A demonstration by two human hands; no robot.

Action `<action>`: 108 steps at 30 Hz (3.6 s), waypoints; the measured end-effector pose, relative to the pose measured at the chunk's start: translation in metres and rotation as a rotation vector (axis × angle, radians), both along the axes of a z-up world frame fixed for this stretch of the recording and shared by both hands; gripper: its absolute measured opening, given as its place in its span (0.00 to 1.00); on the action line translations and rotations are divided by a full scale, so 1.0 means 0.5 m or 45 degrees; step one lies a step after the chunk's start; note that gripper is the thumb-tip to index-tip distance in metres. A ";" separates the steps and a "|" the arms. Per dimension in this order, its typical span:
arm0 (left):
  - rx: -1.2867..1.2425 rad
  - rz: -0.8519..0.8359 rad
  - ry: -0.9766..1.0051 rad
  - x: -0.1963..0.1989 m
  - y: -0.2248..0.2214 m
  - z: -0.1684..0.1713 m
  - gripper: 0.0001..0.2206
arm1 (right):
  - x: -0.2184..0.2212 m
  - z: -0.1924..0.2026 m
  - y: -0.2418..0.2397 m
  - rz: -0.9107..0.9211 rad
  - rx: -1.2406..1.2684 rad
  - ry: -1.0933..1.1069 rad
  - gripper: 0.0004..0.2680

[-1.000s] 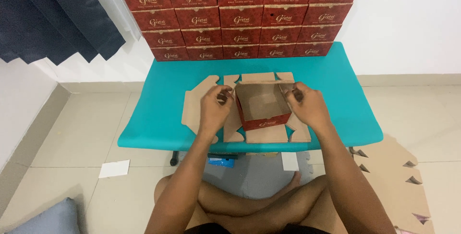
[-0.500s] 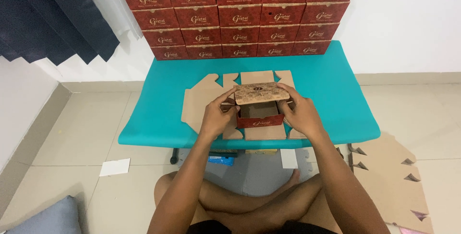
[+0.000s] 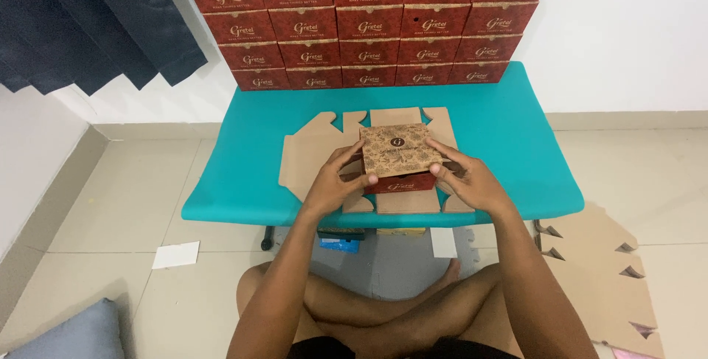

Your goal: The person is folding flat cardboard templates into boxes and stacking them on top of an existing pile on a small stool.

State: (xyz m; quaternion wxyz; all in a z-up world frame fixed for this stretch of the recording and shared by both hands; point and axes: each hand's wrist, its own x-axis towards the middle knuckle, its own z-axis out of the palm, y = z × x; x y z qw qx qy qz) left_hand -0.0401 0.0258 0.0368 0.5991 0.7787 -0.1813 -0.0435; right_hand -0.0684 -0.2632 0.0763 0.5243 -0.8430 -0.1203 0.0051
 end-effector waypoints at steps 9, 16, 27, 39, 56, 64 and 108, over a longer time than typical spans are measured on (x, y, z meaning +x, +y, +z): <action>0.119 0.118 -0.235 -0.013 -0.010 -0.018 0.20 | -0.008 -0.016 0.018 -0.073 -0.059 -0.096 0.19; 0.278 0.127 -0.344 -0.025 -0.013 -0.024 0.19 | -0.020 -0.008 0.017 -0.019 -0.207 -0.146 0.19; -0.033 0.256 0.012 -0.030 -0.050 -0.061 0.27 | -0.012 -0.070 0.031 -0.229 0.022 -0.001 0.22; 0.019 0.107 -0.263 -0.041 -0.117 0.089 0.32 | -0.021 -0.014 0.039 -0.384 0.796 0.002 0.23; 0.920 0.496 -1.170 0.492 -0.514 0.483 0.27 | 0.460 0.345 -0.321 -0.661 0.729 -0.450 0.19; 1.157 0.468 -1.022 0.637 -0.516 0.438 0.27 | 0.597 0.303 -0.346 -0.803 0.213 -0.395 0.23; 0.670 0.710 -1.318 0.451 -0.127 0.265 0.30 | 0.416 0.126 -0.253 -0.783 0.323 -0.552 0.27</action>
